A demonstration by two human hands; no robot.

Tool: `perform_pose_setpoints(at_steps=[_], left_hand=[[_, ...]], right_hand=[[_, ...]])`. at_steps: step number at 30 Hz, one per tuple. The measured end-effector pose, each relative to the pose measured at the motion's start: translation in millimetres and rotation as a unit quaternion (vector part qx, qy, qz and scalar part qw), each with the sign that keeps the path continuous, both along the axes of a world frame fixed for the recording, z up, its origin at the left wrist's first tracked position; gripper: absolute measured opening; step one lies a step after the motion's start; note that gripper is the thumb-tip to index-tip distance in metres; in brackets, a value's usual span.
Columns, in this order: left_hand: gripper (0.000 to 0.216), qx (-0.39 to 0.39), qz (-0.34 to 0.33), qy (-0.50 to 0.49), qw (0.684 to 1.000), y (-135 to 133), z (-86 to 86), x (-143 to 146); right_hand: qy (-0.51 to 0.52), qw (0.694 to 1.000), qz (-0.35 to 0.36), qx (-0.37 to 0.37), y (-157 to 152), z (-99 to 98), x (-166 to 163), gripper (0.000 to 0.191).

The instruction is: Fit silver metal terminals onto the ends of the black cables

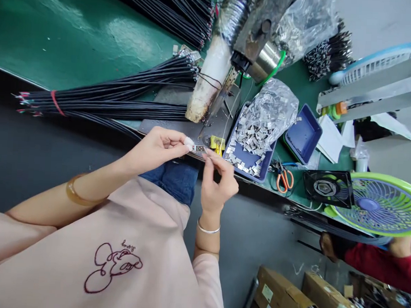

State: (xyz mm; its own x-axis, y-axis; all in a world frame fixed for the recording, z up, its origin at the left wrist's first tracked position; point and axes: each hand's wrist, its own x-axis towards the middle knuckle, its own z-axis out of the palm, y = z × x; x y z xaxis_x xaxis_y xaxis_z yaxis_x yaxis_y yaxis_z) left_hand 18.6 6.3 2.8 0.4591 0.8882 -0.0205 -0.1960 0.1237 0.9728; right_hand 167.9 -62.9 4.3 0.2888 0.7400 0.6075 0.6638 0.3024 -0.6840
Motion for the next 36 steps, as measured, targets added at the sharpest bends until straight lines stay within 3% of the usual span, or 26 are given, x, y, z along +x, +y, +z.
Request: perform_pose_setpoints(at_steps=[4,7,13,20,27,36], left_hand=[[0.016,0.008,0.016,0.010,1.000,3,1.6,3],[0.016,0.012,0.035,0.017,0.999,5,2.5,6],[0.013,-0.001,0.061,0.024,0.998,7,3.7,10],[0.014,-0.008,0.070,0.024,0.997,7,3.7,10],[0.013,-0.011,0.057,0.041,0.997,7,4.4,7],[0.014,-0.009,0.042,0.052,0.998,6,3.5,6]], right_hand=[[-0.053,0.998,0.040,-0.019,8,-15.2,0,0.005],[-0.035,0.998,0.043,-0.016,12,-18.4,-1,0.004],[0.035,0.998,0.046,-0.038,16,-12.5,-4,0.008],[0.004,0.997,0.043,-0.057,17,-7.3,-5,0.002],[0.029,0.994,0.087,-0.067,10,-7.8,-2,0.008],[0.010,0.993,0.090,-0.078,11,-8.2,2,0.008]])
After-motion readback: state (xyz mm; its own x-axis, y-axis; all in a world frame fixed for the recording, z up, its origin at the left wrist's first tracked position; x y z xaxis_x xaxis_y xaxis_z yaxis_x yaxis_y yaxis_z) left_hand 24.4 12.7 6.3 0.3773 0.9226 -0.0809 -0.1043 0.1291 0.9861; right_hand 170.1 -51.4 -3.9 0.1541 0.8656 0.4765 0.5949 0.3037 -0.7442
